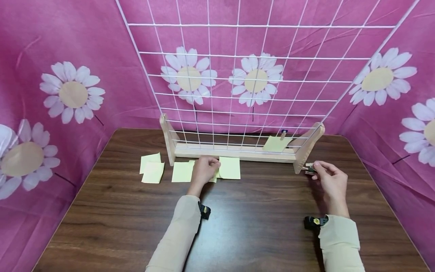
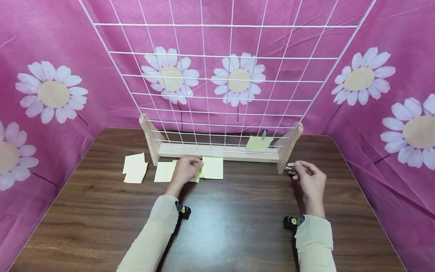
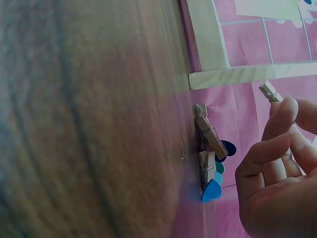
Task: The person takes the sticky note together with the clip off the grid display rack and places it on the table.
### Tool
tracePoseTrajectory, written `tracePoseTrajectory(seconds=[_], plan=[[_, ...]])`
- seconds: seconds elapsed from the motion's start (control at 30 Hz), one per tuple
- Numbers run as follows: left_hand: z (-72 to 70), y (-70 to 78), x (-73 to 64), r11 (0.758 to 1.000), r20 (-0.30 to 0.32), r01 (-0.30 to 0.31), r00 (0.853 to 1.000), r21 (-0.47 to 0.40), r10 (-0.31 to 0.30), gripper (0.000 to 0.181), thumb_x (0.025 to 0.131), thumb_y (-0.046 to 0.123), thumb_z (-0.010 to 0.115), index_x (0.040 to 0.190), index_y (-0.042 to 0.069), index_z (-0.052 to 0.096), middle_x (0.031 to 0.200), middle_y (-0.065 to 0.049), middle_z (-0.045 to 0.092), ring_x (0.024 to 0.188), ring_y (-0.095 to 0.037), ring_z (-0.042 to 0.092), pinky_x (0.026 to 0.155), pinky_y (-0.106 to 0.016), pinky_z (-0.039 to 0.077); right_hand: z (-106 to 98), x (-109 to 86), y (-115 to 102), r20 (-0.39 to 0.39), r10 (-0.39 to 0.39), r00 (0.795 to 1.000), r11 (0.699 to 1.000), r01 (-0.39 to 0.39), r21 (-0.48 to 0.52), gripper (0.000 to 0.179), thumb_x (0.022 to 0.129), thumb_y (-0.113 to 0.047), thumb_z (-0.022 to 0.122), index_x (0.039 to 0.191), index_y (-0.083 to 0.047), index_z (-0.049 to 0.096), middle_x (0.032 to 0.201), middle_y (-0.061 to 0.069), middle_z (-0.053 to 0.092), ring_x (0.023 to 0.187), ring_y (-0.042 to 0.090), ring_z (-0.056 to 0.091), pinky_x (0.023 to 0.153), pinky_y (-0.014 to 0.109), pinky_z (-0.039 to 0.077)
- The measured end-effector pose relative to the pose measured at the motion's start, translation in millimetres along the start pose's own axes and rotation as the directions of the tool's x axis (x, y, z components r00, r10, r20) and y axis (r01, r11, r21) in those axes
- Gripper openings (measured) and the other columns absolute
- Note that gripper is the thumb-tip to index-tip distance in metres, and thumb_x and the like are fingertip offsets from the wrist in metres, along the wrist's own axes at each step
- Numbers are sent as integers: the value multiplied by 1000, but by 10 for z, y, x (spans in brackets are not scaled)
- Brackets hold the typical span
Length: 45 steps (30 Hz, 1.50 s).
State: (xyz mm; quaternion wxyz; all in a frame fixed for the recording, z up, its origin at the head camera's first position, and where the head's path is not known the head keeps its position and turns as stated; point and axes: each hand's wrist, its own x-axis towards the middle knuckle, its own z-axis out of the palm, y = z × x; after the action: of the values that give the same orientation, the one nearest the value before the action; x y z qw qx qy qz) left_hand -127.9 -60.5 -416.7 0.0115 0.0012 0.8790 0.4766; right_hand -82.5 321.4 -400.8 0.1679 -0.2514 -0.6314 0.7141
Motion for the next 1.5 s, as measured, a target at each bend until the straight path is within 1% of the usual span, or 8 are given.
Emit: tracePoseTrajectory(seconds=[0.3, 0.47, 0.57, 0.8, 1.03, 1.23, 1.33, 1.5], plan=[[1, -10, 2, 1000, 14, 29, 999, -9, -29, 9, 92, 15, 74, 91, 8, 79, 79, 0, 74, 55, -9, 62, 62, -31, 51, -74, 52, -6, 6, 43, 999, 998, -42, -49, 21, 96, -8, 70, 82, -24, 75, 71, -9, 73, 47, 5, 62, 42, 19, 46], [-2, -23, 3, 1000, 9, 29, 1000, -4, -29, 8, 89, 14, 77, 93, 7, 79, 84, -1, 76, 59, -8, 63, 66, -30, 53, -161, 83, 21, 66, 108, 992, 984, -97, -146, 20, 98, -11, 67, 83, -23, 72, 70, -12, 72, 50, 3, 63, 43, 18, 44], [-3, -29, 8, 999, 18, 29, 999, -16, -29, 10, 89, 14, 78, 95, 6, 78, 86, -3, 76, 58, -10, 64, 65, -30, 53, -209, 109, 55, 114, 129, 985, 975, -106, -193, 20, 98, -11, 66, 83, -24, 72, 70, -12, 72, 50, 2, 62, 44, 17, 44], [-14, -36, 13, 999, 24, 51, 998, -21, -50, 11, 87, 13, 79, 95, 5, 78, 86, -4, 76, 58, -10, 64, 63, -28, 52, -271, 169, 80, 193, 160, 968, 967, -114, -228, 25, 99, -14, 66, 79, -28, 71, 70, -14, 71, 50, -1, 57, 45, 17, 46], [-30, 1, 2, 995, 38, 91, 995, -31, -90, 13, 84, 12, 81, 95, 6, 77, 86, -3, 75, 58, -12, 64, 62, -29, 52, -290, 201, 78, 196, 209, 958, 951, -152, -268, 18, 99, -15, 66, 84, -25, 68, 71, -11, 71, 53, 1, 59, 46, 18, 49], [-27, 3, 9, 996, 19, 87, 996, -23, -86, 11, 85, 11, 80, 95, 7, 77, 87, -4, 76, 56, -10, 63, 63, -29, 52, -301, 200, 76, 203, 213, 956, 954, -158, -255, 18, 99, -15, 65, 85, -24, 70, 72, -10, 71, 54, 1, 60, 47, 18, 49], [-28, 16, 14, 997, 9, 75, 997, -23, -75, 10, 86, 11, 79, 95, 7, 78, 87, -4, 76, 56, -12, 65, 63, -30, 53, -306, 188, 69, 184, 215, 959, 951, -164, -261, 21, 100, -18, 65, 83, -28, 70, 70, -12, 70, 53, 1, 60, 47, 19, 48], [-19, 21, 35, 1000, -9, 19, 1000, -9, -19, 12, 87, 12, 79, 97, 5, 78, 87, -4, 76, 71, -16, 70, 72, -34, 55, -293, 165, 40, 142, 203, 969, 946, -157, -282, 21, 101, -22, 63, 84, -29, 70, 67, -14, 69, 51, 2, 61, 46, 21, 45]])
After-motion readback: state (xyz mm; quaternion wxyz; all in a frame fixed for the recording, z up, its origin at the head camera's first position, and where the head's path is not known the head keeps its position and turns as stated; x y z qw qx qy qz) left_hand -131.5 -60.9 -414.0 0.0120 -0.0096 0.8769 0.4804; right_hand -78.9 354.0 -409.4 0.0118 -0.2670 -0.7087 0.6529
